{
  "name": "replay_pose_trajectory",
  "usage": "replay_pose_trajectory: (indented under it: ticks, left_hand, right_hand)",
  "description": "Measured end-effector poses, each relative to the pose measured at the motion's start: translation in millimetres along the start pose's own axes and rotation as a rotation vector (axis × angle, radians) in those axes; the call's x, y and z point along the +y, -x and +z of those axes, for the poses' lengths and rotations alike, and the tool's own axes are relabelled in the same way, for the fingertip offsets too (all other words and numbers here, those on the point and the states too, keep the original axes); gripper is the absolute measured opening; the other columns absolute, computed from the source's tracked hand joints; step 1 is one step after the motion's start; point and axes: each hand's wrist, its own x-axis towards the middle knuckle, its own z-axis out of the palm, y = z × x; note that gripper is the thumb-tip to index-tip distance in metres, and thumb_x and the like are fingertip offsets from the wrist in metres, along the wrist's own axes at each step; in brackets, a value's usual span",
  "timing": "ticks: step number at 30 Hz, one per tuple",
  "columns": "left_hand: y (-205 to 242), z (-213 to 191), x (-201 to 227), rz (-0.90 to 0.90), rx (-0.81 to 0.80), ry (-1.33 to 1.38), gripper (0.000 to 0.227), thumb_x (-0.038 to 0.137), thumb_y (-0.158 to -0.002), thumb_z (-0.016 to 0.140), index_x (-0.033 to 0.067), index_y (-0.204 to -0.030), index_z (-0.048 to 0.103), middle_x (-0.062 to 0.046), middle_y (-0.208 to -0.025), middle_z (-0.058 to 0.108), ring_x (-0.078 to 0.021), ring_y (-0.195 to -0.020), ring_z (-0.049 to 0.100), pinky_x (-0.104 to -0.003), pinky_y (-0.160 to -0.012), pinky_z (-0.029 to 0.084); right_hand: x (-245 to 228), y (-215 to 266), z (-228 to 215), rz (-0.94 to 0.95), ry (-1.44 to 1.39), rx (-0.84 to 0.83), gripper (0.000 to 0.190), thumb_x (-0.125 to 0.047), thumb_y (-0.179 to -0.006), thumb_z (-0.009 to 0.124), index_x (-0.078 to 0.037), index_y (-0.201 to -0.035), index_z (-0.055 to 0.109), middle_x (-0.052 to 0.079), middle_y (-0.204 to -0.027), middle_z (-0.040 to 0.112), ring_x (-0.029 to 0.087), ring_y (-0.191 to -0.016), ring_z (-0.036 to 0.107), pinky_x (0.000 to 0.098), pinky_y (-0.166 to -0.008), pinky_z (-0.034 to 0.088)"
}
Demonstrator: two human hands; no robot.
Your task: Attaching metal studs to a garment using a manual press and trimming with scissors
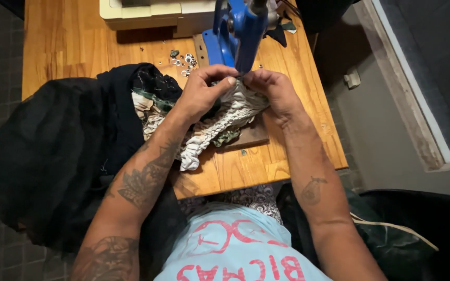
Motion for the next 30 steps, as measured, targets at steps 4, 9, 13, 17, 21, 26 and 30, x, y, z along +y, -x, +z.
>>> replay_pose_trajectory:
  ticks: [4, 9, 13, 17, 21, 26, 30]
  left_hand:
    - [4, 1, 9, 0.047, -0.016, -0.009, 0.019, 0.013, -0.090, 0.080, 0.0154, -0.110, 0.081, -0.001, -0.084, 0.070, -0.0059, -0.081, 0.059, -0.025, -0.079, 0.052]
    - [7, 3, 12, 0.109, -0.026, 0.000, 0.019, 0.009, -0.092, 0.077, 0.0120, -0.110, 0.081, -0.003, -0.083, 0.066, -0.0079, -0.079, 0.056, -0.026, -0.078, 0.050]
    - [3, 8, -3, 0.113, 0.016, 0.019, 0.019, 0.008, -0.090, 0.078, 0.0118, -0.109, 0.081, -0.001, -0.081, 0.065, -0.0061, -0.079, 0.058, -0.025, -0.080, 0.051]
    - [5, 10, -4, 0.129, 0.030, 0.049, 0.020, 0.009, -0.089, 0.078, 0.0094, -0.109, 0.080, -0.002, -0.082, 0.062, -0.0060, -0.080, 0.055, -0.026, -0.080, 0.050]
    - [-2, 14, -18, 0.049, 0.105, 0.122, 0.022, 0.010, -0.084, 0.087, 0.0068, -0.104, 0.079, -0.002, -0.080, 0.068, -0.0050, -0.076, 0.061, -0.023, -0.072, 0.051]
    - [-1, 14, -17, 0.013, 0.093, 0.139, 0.025, 0.011, -0.081, 0.090, 0.0066, -0.104, 0.079, -0.003, -0.081, 0.071, -0.0053, -0.076, 0.063, -0.022, -0.072, 0.053]
    - [-1, 11, -21, -0.030, 0.087, 0.135, 0.030, 0.015, -0.080, 0.092, 0.0071, -0.105, 0.079, -0.003, -0.086, 0.074, -0.0051, -0.078, 0.062, -0.023, -0.072, 0.054]
  right_hand:
    - [-3, 6, 8, 0.006, -0.006, 0.021, 0.013, -0.004, -0.086, 0.074, 0.003, -0.098, 0.073, 0.017, -0.082, 0.074, 0.026, -0.078, 0.078, 0.0363, -0.075, 0.064]
    - [-16, 18, 20, 0.038, -0.028, 0.024, 0.015, -0.004, -0.086, 0.075, 0.003, -0.099, 0.073, 0.017, -0.081, 0.073, 0.026, -0.076, 0.077, 0.0360, -0.073, 0.063]
    - [-8, 11, 12, 0.035, -0.037, 0.015, 0.013, -0.005, -0.087, 0.074, 0.002, -0.098, 0.073, 0.015, -0.080, 0.073, 0.025, -0.077, 0.077, 0.0351, -0.074, 0.063]
    - [-3, 4, 5, 0.039, -0.027, 0.018, 0.014, -0.005, -0.088, 0.074, 0.003, -0.099, 0.073, 0.016, -0.081, 0.073, 0.025, -0.078, 0.077, 0.0352, -0.074, 0.063]
    - [-4, 3, 3, 0.048, 0.002, 0.009, 0.015, -0.007, -0.088, 0.075, 0.002, -0.101, 0.073, 0.014, -0.081, 0.074, 0.023, -0.077, 0.077, 0.0329, -0.073, 0.063]
    - [2, 1, -3, 0.040, 0.039, 0.016, 0.014, -0.008, -0.089, 0.075, 0.001, -0.100, 0.073, 0.013, -0.081, 0.073, 0.022, -0.078, 0.076, 0.0314, -0.074, 0.062]
    - [-15, 15, 15, 0.007, 0.128, 0.047, 0.014, -0.008, -0.088, 0.077, 0.000, -0.100, 0.073, 0.010, -0.081, 0.073, 0.017, -0.077, 0.074, 0.0286, -0.073, 0.061]
